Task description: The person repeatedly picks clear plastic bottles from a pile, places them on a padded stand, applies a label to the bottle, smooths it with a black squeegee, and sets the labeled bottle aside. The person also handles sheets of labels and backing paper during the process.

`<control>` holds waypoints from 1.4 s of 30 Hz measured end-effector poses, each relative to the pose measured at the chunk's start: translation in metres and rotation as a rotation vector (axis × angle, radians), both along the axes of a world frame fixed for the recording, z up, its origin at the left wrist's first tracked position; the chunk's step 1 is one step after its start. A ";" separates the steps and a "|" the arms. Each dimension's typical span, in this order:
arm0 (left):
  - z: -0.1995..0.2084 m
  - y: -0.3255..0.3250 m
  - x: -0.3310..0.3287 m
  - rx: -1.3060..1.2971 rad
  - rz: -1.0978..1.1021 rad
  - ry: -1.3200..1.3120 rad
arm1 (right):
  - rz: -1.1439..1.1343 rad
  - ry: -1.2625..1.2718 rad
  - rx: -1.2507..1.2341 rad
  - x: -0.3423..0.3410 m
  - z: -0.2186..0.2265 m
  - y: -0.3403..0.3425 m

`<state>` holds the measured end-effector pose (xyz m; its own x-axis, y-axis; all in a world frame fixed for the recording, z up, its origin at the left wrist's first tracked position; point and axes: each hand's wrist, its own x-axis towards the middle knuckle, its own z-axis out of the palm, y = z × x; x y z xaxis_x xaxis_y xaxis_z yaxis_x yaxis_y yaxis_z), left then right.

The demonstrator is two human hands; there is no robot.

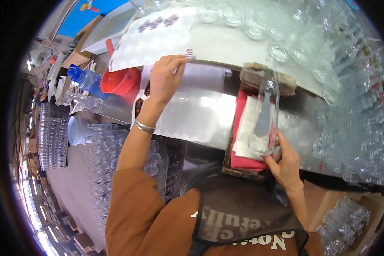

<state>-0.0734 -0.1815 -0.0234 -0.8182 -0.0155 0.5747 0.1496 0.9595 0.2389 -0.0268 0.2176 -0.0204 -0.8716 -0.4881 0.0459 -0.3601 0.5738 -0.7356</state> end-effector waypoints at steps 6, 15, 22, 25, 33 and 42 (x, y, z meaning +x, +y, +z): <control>0.049 0.123 0.036 0.446 -0.161 -0.108 | -0.006 0.171 0.012 0.002 -0.001 -0.009; 0.034 0.216 0.098 0.186 -0.348 -0.306 | -0.008 0.280 0.024 0.000 -0.006 -0.007; 0.014 0.181 0.047 0.331 -0.374 -0.201 | 0.070 0.146 -0.056 -0.008 -0.004 0.004; 0.010 0.180 0.049 0.532 -0.395 -0.232 | 0.097 -0.110 -0.238 -0.021 -0.003 0.018; -0.006 0.182 0.055 0.761 -0.411 -0.241 | -0.035 -0.461 -0.453 -0.049 -0.004 -0.009; -0.011 0.183 0.056 0.721 -0.413 -0.238 | -0.041 -0.484 -0.453 -0.046 0.000 -0.014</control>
<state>-0.0178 0.0014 -0.0340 -0.9360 0.0145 0.3517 0.3215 0.4418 0.8375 -0.0727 0.2033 -0.0208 -0.8626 -0.4790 -0.1625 0.0870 0.1758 -0.9806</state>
